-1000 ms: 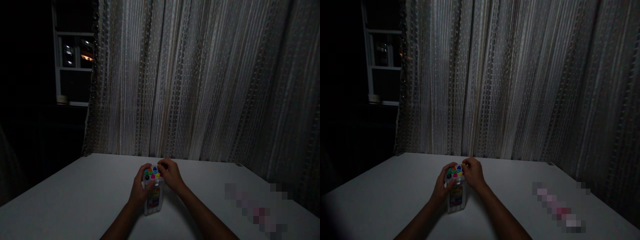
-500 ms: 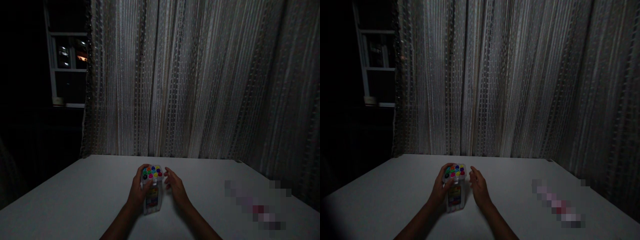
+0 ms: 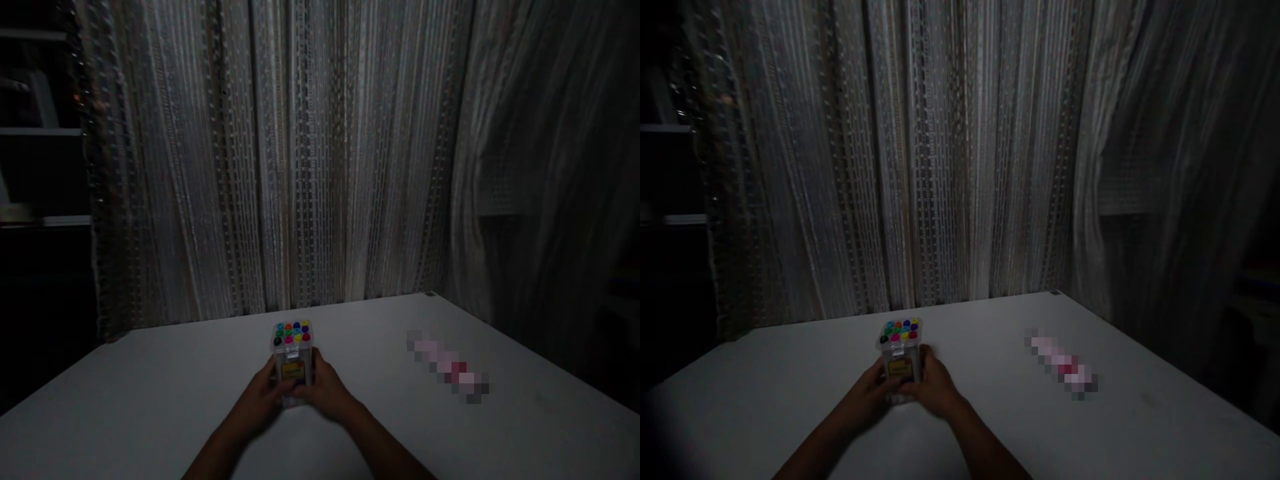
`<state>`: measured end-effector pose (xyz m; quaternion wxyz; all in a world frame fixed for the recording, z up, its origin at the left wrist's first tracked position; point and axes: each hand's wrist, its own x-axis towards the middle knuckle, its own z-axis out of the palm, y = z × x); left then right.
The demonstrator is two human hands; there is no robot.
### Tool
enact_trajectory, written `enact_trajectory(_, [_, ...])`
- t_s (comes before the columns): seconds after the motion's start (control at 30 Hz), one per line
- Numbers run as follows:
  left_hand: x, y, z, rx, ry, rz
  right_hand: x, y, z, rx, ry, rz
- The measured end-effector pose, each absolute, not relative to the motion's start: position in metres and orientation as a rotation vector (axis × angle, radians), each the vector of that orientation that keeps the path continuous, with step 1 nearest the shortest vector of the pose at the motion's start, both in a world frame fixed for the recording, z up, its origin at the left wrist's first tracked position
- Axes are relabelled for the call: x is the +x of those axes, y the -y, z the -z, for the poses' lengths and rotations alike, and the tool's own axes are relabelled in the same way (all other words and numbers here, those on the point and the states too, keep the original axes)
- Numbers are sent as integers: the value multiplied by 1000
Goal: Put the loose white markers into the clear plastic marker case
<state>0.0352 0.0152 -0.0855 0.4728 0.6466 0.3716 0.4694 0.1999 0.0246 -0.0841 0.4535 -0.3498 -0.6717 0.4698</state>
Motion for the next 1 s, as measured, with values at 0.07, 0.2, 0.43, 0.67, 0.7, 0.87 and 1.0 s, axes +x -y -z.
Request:
enact_trajectory(0.07, [33, -19, 91, 1616, -879, -1087, 205, -27, 86, -870, 1648, -1151])
enact_trajectory(0.2, [29, -26, 95, 1637, -905, -1045, 209, -28, 87, -897, 1644, -1139])
enact_trajectory(0.43, [29, -25, 94, 1636, -904, -1053, 209, -29, 88, -917, 1632, -1179])
enact_trajectory(0.67, [31, -22, 91, 1637, -868, -1033, 212, -29, 87, -965, 1677, -1124])
enact_trajectory(0.7, [30, -22, 92, 1639, -867, -1041, 212, -28, 86, -967, 1675, -1121])
enact_trajectory(0.87, [31, -21, 92, 1662, -872, -1027, 211, -26, 82, -984, 1647, -1171])
enact_trajectory(1.0, [34, -20, 91, 1666, -846, -1038, 212, -25, 82, -948, 1609, -1219])
